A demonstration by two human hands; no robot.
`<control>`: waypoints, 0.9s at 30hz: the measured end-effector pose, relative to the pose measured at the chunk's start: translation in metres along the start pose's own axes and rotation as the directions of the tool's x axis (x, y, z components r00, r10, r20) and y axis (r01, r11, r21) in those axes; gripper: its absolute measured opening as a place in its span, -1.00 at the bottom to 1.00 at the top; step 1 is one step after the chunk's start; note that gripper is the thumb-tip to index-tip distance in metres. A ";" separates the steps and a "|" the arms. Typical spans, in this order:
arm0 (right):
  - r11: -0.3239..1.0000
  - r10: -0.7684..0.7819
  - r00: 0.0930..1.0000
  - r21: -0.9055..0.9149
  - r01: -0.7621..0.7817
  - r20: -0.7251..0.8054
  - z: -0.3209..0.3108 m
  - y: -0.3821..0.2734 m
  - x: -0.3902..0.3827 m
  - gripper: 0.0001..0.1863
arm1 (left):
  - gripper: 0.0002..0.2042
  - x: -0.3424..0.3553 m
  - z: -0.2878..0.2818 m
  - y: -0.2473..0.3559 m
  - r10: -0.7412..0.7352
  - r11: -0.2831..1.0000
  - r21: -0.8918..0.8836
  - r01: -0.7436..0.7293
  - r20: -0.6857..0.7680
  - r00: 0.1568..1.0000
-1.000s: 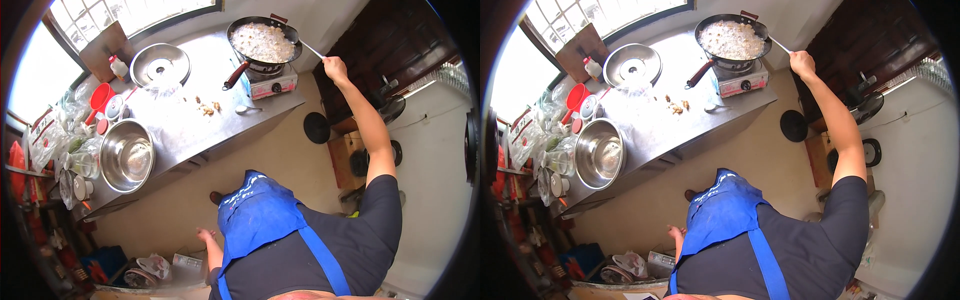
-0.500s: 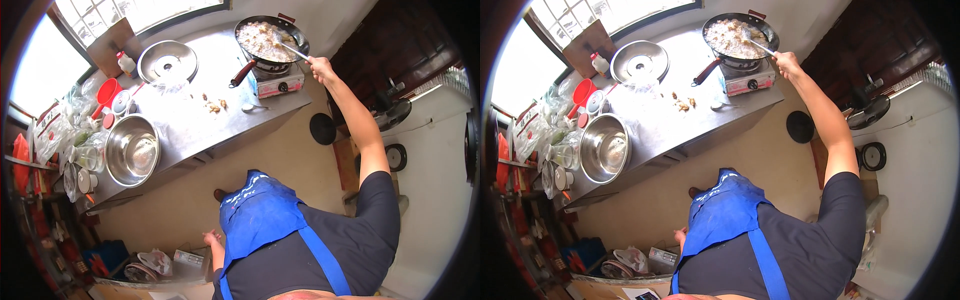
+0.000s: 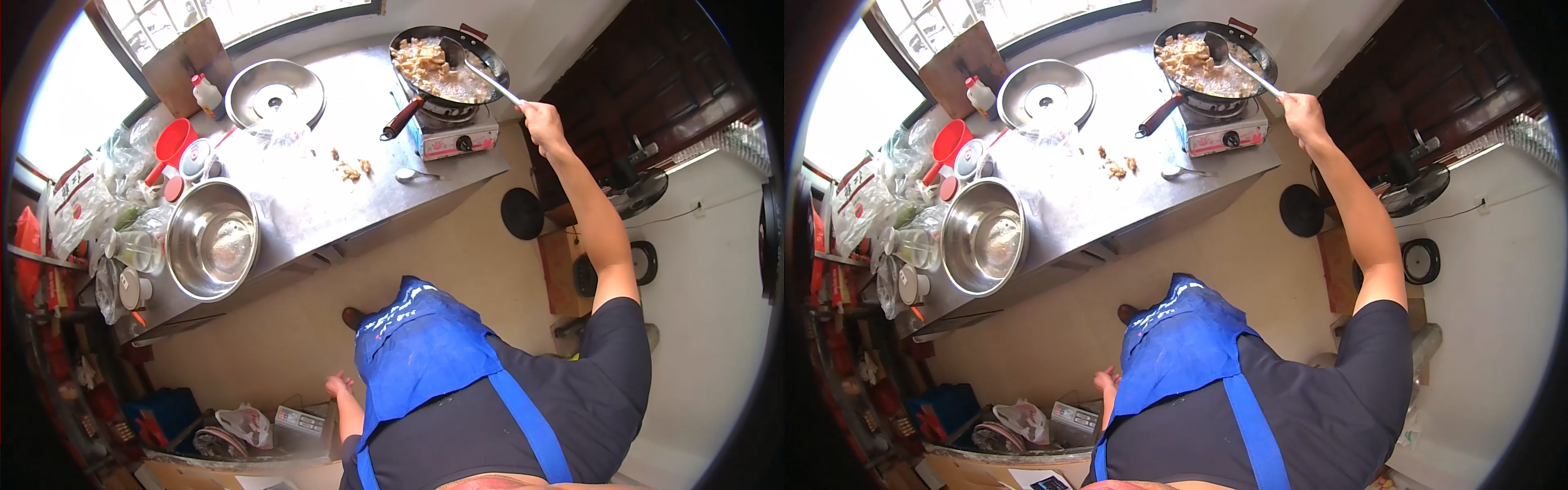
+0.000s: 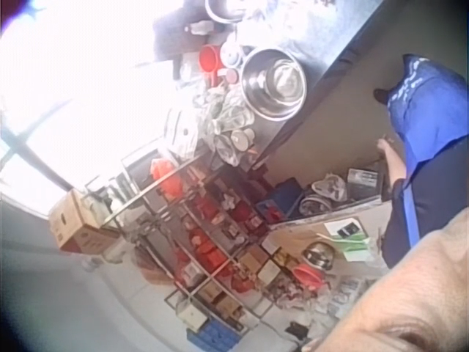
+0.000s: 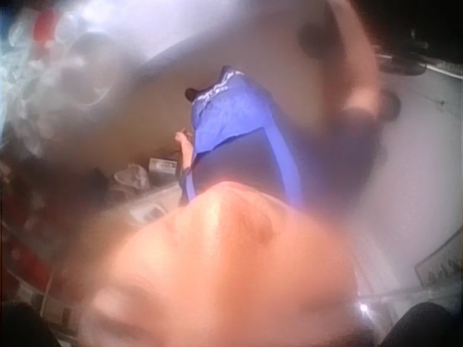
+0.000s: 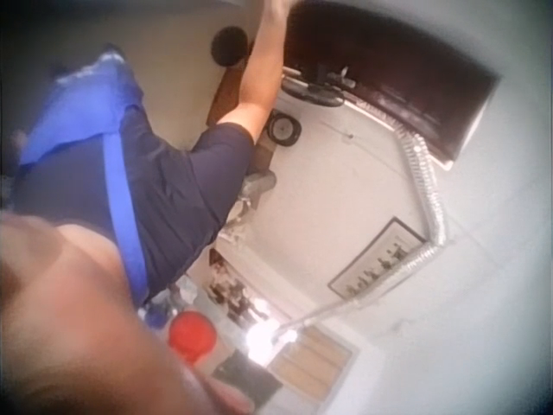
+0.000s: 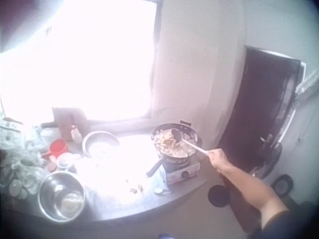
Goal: The person transfers food pieces into a bowl using chopsticks, then stirs a mixture in a pan on a stove with a spatula.
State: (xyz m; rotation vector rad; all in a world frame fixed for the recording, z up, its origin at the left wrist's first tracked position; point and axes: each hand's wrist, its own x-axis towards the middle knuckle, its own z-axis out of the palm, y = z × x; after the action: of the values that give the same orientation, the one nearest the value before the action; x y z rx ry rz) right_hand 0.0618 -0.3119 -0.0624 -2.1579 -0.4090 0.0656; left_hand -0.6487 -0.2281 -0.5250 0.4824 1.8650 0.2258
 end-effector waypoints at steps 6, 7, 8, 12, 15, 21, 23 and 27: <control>0.997 -0.007 1.000 0.077 0.006 0.021 -0.028 -0.023 -0.025 -0.67 | -0.40 0.002 0.004 0.007 0.011 1.000 0.028 -0.011 0.001 1.000; 0.997 -0.003 1.000 0.078 0.002 0.019 -0.032 -0.030 -0.029 -0.67 | -0.40 0.003 0.004 0.008 0.031 0.998 0.046 -0.030 -0.011 0.999; 0.994 0.027 0.998 0.108 -0.034 0.062 -0.033 -0.037 -0.034 -0.68 | -0.40 0.004 0.004 0.009 0.032 0.998 0.050 -0.032 -0.011 0.999; 0.984 0.076 0.988 0.151 -0.097 0.134 -0.017 -0.041 -0.042 -0.69 | -0.45 0.009 0.010 0.015 0.040 0.999 0.037 -0.039 -0.013 0.999; 0.989 0.060 0.982 0.126 -0.083 0.182 -0.006 -0.030 -0.042 -0.69 | -0.48 0.014 0.011 0.021 0.050 0.998 0.030 -0.050 0.014 0.999; 0.810 -0.333 0.934 -0.467 0.353 0.129 0.003 -0.025 -0.054 -0.70 | -0.52 0.019 0.005 0.022 0.070 0.997 -0.020 -0.069 0.050 0.996; 0.750 -0.356 0.919 -0.535 0.388 0.168 0.005 -0.036 -0.066 -0.71 | -0.52 0.020 0.000 0.016 0.070 0.997 -0.037 -0.068 0.053 0.996; 0.563 -0.442 0.882 -0.714 0.416 0.166 0.013 -0.026 -0.070 -0.75 | -0.54 0.021 -0.007 0.008 0.027 0.998 -0.061 -0.024 0.037 0.999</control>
State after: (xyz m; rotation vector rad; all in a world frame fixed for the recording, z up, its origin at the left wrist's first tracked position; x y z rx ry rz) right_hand -0.0138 -0.3097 -0.0561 -2.7669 -1.0948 -0.5051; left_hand -0.6592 -0.2111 -0.5379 0.4658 1.8102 0.2877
